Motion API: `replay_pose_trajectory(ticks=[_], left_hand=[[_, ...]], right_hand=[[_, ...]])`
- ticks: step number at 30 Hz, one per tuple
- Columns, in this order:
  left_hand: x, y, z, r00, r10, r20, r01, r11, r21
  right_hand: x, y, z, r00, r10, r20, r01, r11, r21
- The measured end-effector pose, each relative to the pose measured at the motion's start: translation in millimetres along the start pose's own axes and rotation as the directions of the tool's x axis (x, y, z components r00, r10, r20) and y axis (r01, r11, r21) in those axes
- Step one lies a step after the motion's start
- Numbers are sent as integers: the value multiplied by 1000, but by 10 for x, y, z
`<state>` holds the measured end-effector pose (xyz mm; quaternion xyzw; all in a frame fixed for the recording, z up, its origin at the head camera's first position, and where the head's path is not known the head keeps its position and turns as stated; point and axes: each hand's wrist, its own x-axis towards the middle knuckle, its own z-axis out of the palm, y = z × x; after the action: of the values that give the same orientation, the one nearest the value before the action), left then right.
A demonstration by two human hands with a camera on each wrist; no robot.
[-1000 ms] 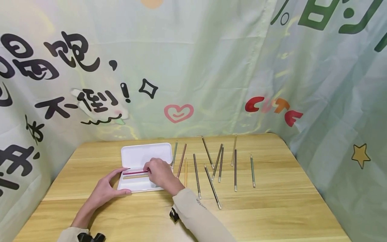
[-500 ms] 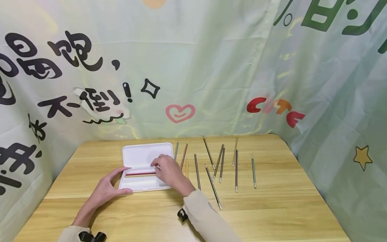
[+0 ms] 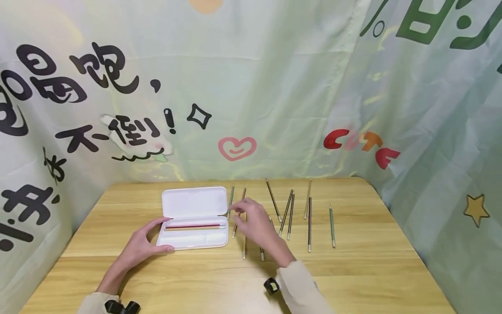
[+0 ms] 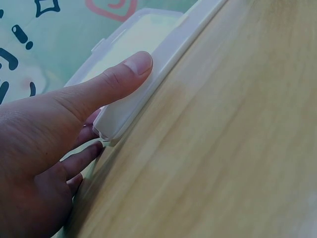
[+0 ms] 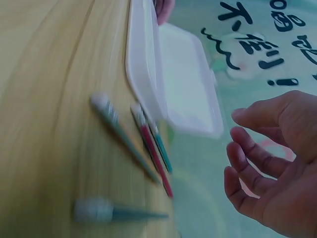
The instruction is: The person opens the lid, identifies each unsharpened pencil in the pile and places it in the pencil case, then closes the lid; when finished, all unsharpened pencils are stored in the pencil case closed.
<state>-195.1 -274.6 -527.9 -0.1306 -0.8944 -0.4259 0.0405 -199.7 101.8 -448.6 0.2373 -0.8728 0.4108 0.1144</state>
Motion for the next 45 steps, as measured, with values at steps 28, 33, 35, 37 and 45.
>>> replay_pose_trajectory(ticks=[28, 33, 35, 37, 45], left_hand=[[-6, 32, -7, 1000, -13, 2, 13, 1000, 12], [-10, 22, 4, 1000, -12, 3, 12, 1000, 10], [-6, 19, 6, 1000, -11, 4, 11, 1000, 14], [0, 17, 5, 1000, -10, 4, 10, 1000, 18], [-2, 16, -7, 1000, -10, 2, 10, 1000, 9]], right_hand=[[-818, 953, -1111, 904, 413, -107, -427, 879, -211], [-889, 1060, -1178, 889, 457, -36, -449, 853, -266], [-910, 1079, -1197, 890, 454, -33, -444, 848, -289], [-916, 1091, -1212, 893, 448, -38, -437, 845, -308], [-912, 1074, -1241, 891, 450, -57, -441, 831, -339]])
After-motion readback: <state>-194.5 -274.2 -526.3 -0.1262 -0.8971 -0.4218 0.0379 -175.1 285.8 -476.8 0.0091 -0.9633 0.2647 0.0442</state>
